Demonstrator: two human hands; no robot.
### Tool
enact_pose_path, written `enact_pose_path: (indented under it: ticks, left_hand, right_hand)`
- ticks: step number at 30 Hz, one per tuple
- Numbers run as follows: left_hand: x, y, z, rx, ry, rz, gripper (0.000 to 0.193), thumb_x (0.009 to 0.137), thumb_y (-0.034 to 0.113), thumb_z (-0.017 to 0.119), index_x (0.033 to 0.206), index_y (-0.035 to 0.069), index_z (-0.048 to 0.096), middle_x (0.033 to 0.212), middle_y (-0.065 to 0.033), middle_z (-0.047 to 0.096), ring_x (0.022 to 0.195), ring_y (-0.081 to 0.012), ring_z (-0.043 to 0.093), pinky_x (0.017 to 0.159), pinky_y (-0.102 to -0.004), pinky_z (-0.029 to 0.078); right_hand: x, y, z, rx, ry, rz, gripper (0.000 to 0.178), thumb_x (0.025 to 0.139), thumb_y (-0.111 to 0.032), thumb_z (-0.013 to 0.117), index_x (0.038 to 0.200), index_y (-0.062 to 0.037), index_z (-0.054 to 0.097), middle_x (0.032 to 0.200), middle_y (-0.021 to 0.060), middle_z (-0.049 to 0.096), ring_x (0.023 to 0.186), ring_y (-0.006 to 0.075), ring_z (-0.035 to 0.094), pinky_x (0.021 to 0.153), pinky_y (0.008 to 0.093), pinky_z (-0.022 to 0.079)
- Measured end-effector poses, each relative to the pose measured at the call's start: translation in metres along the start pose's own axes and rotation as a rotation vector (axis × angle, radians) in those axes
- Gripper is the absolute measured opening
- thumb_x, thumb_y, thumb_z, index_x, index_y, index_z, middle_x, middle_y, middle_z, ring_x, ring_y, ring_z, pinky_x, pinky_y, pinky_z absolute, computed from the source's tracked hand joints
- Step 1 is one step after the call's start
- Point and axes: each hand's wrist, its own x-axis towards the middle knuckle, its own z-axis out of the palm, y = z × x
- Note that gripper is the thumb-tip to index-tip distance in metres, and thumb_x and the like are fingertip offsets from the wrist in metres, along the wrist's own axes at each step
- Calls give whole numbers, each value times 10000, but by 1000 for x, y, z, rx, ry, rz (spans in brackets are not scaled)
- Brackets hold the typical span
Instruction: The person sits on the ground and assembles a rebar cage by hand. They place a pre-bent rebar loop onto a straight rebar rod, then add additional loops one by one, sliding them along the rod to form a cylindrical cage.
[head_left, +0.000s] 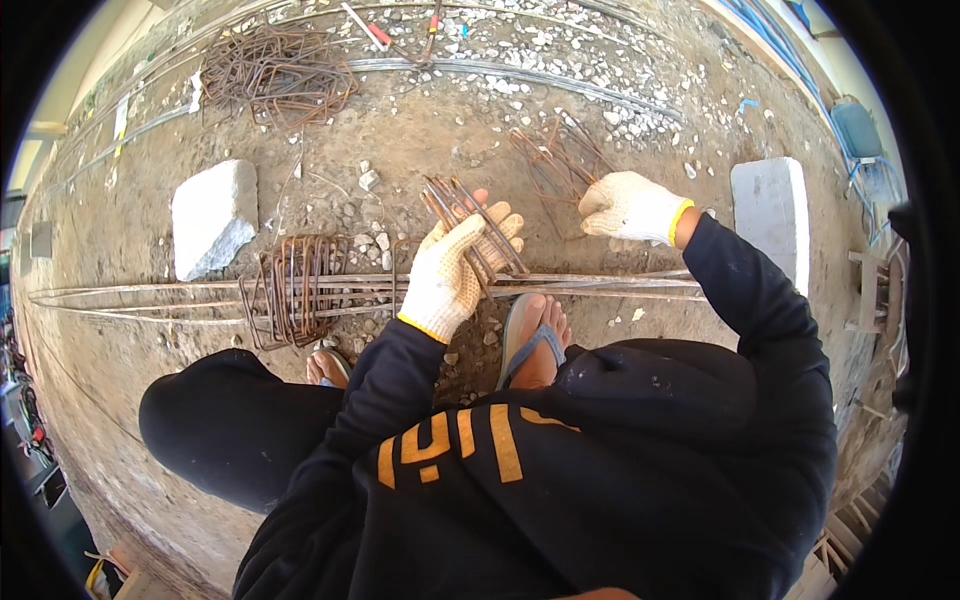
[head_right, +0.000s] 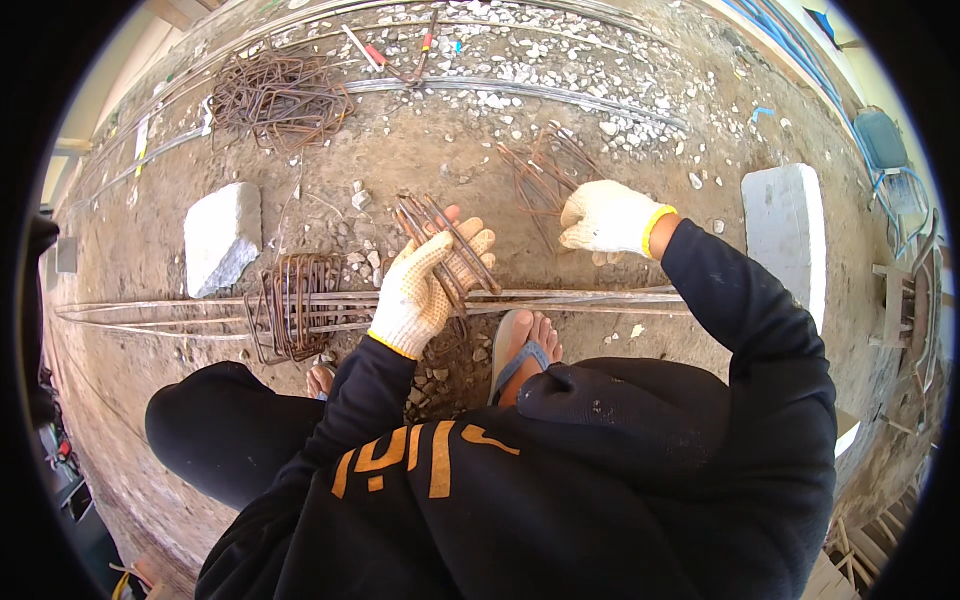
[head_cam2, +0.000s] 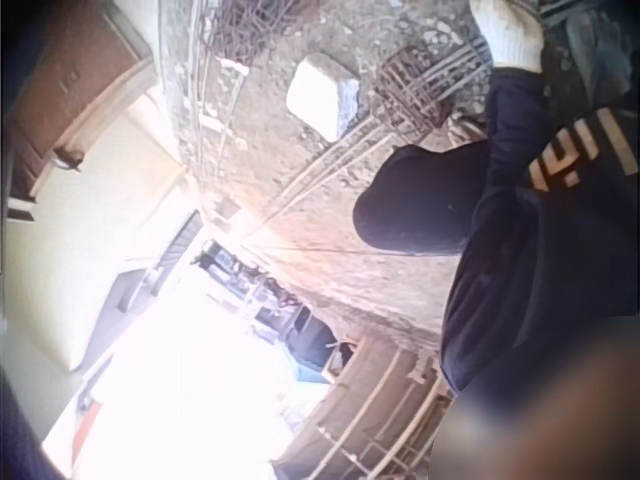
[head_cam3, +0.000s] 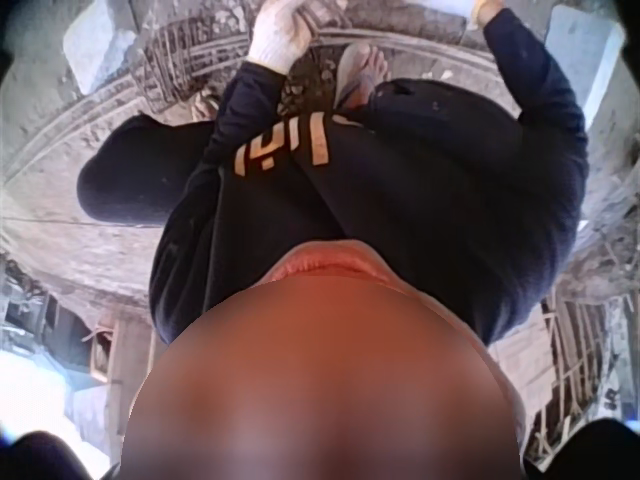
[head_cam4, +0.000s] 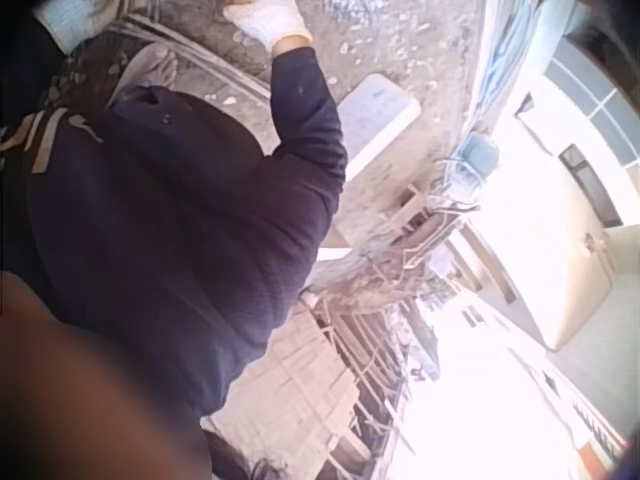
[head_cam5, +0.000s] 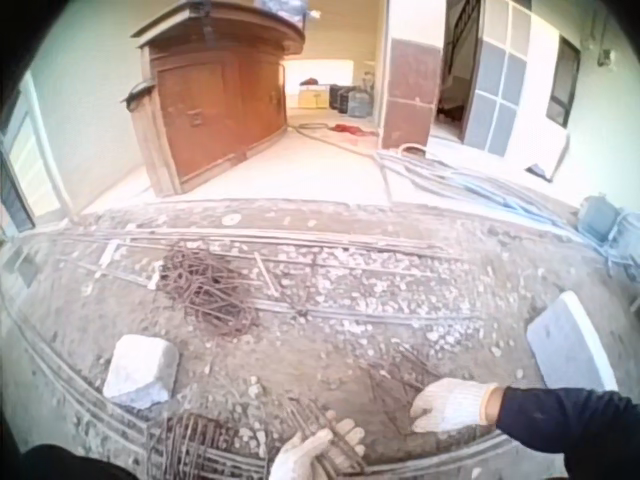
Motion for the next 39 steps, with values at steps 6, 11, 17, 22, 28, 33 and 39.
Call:
enact_pose_path:
  ticks: [6,11,17,22,28,33,39]
  left_hand:
    - [4,1,-4,-14,-33,-37,560,994,80,540,1512,24,336,1396,-276,512,1265,-425,555,1015,-564,525]
    - [5,-1,-10,-8,-43,-46,555,993,70,538,1514,68,348,1384,-292,515,1262,-438,553,1002,-583,528]
    - [4,0,-22,-27,-44,-61,535,988,63,540,1495,65,370,1366,-292,531,1237,-437,573,991,-574,537]
    - [2,3,-23,-16,-31,-66,528,981,68,552,1482,61,386,1351,-283,547,1220,-428,588,978,-577,539]
    - [4,7,-21,2,-42,-31,535,977,79,563,1482,61,387,1346,-276,555,1222,-423,588,973,-567,541]
    - [3,8,-18,-9,-48,-41,551,970,85,578,1485,61,385,1347,-274,555,1214,-421,594,974,-568,542]
    - [2,8,-22,9,-70,-79,567,965,85,581,1493,62,374,1347,-286,549,1200,-422,602,973,-565,542]
  right_hand:
    - [9,42,-13,-265,264,13,233,838,-236,669,938,-32,720,831,164,702,735,340,703,692,434,555]
    - [13,58,-19,-409,473,8,192,822,-239,645,861,-68,725,843,191,695,816,400,666,756,482,527]
    - [29,30,19,-365,108,96,539,777,-507,715,825,30,727,771,236,697,774,370,704,751,430,550]
    - [38,25,38,-6,140,162,250,867,-240,653,899,-1,720,808,178,720,681,288,721,688,401,565]
    - [37,32,34,-235,579,-89,376,851,-125,657,1214,-45,600,1077,188,655,1029,362,641,878,437,521]
    - [74,68,25,-286,570,284,576,850,-111,649,1402,-59,496,1305,226,590,1229,378,548,1011,434,457]
    - [100,113,14,-240,475,104,477,876,-179,635,1342,-97,573,1181,246,659,1124,385,624,966,430,496]
